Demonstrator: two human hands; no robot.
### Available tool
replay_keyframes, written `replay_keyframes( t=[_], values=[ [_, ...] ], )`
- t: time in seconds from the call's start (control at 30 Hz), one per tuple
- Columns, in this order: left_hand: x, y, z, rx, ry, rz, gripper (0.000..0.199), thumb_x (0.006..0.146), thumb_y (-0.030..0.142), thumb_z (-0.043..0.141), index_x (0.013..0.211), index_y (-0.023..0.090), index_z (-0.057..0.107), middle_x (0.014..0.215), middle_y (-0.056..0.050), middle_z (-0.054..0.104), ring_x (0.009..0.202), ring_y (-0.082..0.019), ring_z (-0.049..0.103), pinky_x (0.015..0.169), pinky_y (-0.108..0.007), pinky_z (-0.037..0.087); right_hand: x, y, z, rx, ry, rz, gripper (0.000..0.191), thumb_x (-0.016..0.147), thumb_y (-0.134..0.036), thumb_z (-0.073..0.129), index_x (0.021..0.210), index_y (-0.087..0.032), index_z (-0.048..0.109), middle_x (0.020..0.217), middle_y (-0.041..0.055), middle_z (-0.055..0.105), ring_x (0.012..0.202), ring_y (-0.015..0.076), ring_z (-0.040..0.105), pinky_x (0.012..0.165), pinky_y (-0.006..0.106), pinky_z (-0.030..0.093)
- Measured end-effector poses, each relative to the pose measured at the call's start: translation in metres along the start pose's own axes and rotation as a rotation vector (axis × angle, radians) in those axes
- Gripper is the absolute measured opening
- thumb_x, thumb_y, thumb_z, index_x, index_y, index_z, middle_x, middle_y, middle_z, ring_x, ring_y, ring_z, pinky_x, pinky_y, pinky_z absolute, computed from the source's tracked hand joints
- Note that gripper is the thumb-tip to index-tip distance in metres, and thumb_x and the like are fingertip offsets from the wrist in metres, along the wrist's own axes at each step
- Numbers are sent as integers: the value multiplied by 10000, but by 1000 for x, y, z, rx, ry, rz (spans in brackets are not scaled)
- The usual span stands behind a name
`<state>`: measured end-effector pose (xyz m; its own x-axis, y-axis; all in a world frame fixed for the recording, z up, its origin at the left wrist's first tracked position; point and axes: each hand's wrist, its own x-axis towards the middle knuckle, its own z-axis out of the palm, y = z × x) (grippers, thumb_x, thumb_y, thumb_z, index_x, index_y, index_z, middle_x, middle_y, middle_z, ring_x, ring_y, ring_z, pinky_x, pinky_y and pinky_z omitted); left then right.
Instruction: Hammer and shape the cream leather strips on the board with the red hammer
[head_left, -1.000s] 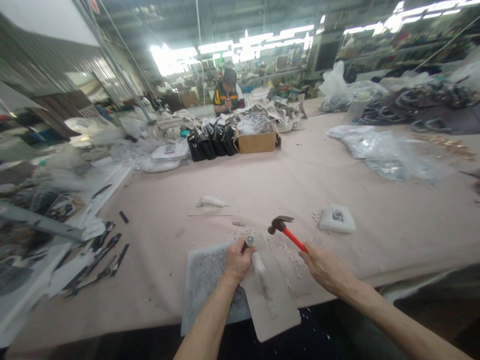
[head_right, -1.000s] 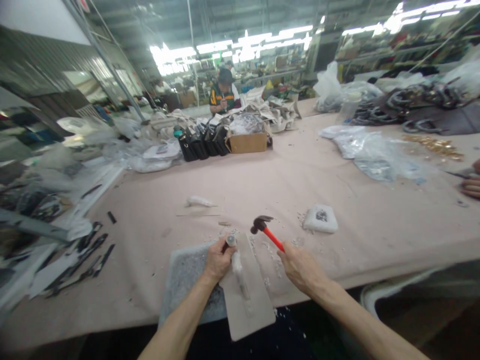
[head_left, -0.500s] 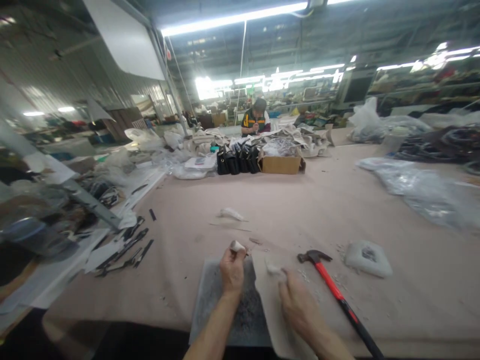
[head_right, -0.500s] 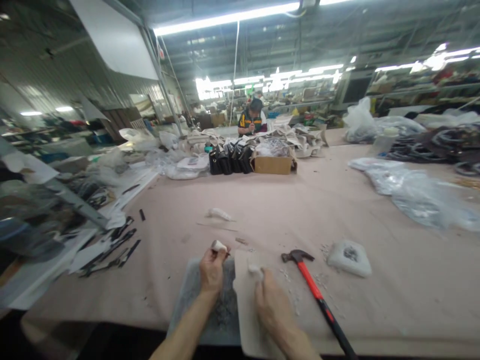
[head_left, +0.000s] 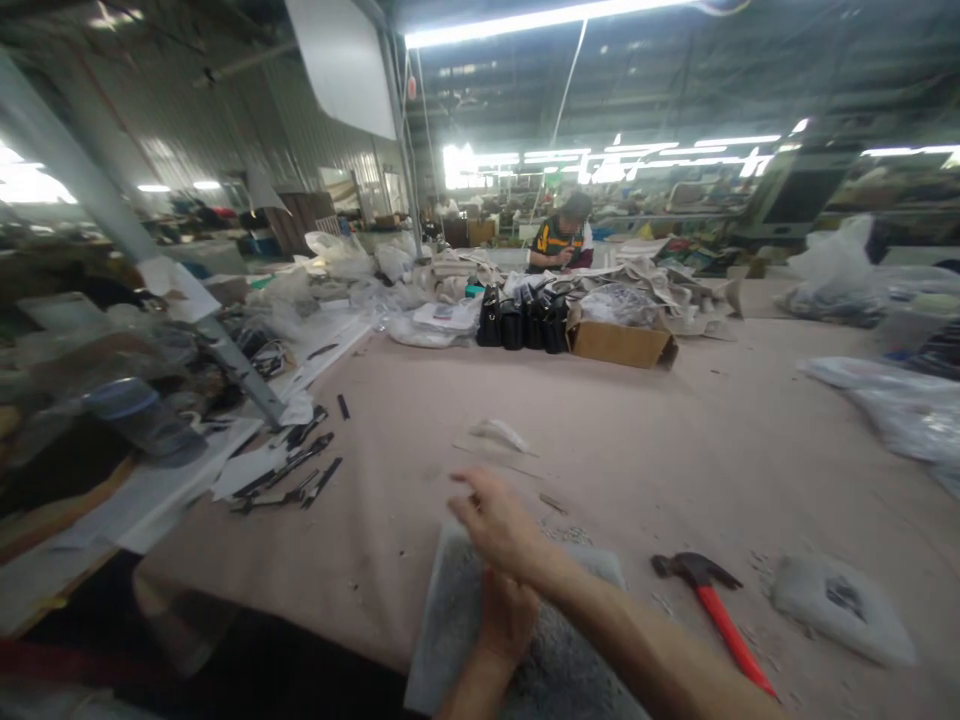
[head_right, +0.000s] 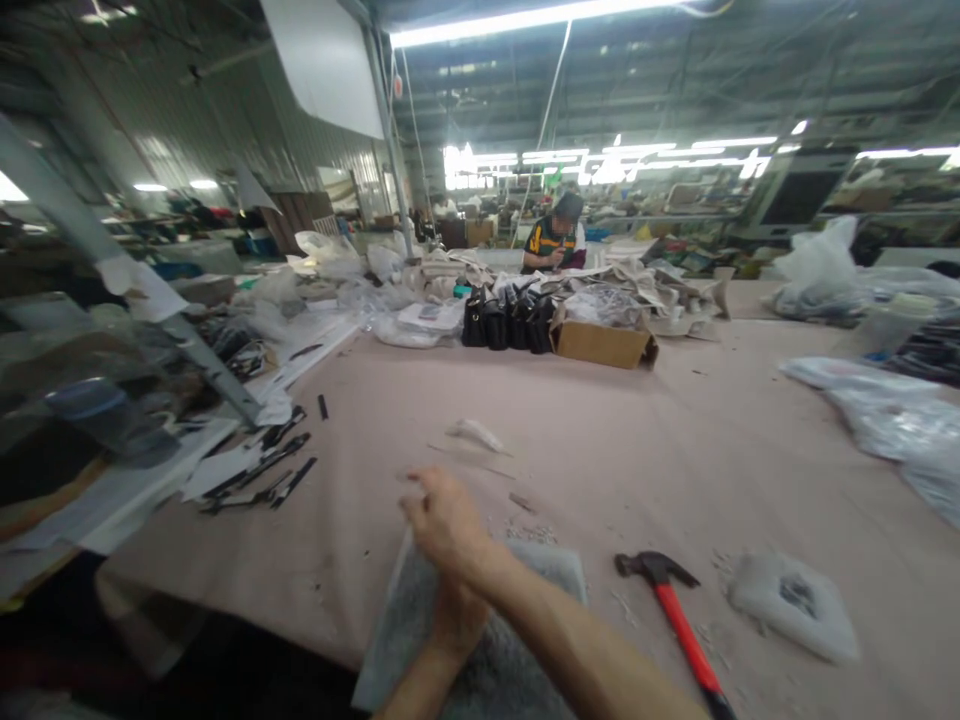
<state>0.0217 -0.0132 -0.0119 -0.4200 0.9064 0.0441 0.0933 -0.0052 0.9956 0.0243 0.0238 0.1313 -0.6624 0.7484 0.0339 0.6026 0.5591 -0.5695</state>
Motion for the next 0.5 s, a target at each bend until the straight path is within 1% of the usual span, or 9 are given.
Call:
replay_keyframes(
  t=[0.03,0.07,0.13,0.23,0.3,0.33,0.37,0.43,0.5],
  values=[
    [0,4,0,7,5,-23,210,803,344,593,951,306,737,903,-106,775,873,-326,703,820,-497,526,26,22,-11,-43,29,52,412,998,-261,533,1397,-219,625,1411,88,656,1112,183,681,1067,325,512],
    [0,7,1,16,13,-47,204,799,325,589,942,279,727,897,-100,767,861,-309,693,819,-479,513,52,45,-21,-78,38,92,457,985,-234,534,1433,-161,587,1486,155,591,1176,219,662,1100,368,494],
    [-1,14,3,32,12,-92,207,795,311,596,944,237,719,885,-97,752,848,-286,672,814,-443,492,95,90,-35,-146,43,152,564,971,-182,505,1530,-120,474,1599,231,454,1342,274,575,1158,428,442],
    [-2,16,6,19,7,-132,253,798,322,625,1010,226,725,931,-105,760,897,-279,674,850,-412,486,129,137,-33,-230,-12,174,707,954,-159,505,1622,-63,294,1669,271,336,1476,287,456,1198,409,388],
    [-3,14,8,12,6,-130,224,813,318,626,997,228,719,930,-95,758,893,-264,670,844,-387,483,138,150,-24,-278,-63,156,742,971,-189,511,1644,-52,229,1654,264,380,1484,272,455,1199,377,376],
    [-3,13,8,14,6,-118,200,827,314,614,976,226,713,911,-87,750,874,-253,664,827,-374,480,142,152,-20,-302,-84,148,732,984,-211,510,1645,-62,231,1626,254,434,1463,268,482,1184,371,387],
    [-3,11,9,19,9,-105,186,838,308,600,960,219,707,891,-81,742,853,-244,659,810,-363,479,145,151,-17,-326,-102,145,700,996,-233,506,1634,-76,267,1576,244,504,1422,270,525,1156,372,409],
    [-3,9,8,35,24,-86,208,850,299,576,977,201,709,877,-80,741,839,-238,664,799,-351,486,148,145,-19,-374,-121,154,574,1009,-257,488,1555,-98,411,1425,229,643,1290,293,626,1059,386,464],
    [-3,10,7,57,44,-75,251,855,311,569,1013,186,717,897,-90,755,860,-244,683,816,-351,500,144,135,-29,-411,-114,169,475,1014,-267,463,1461,-114,509,1306,222,708,1184,310,678,978,389,485]
  ],
)
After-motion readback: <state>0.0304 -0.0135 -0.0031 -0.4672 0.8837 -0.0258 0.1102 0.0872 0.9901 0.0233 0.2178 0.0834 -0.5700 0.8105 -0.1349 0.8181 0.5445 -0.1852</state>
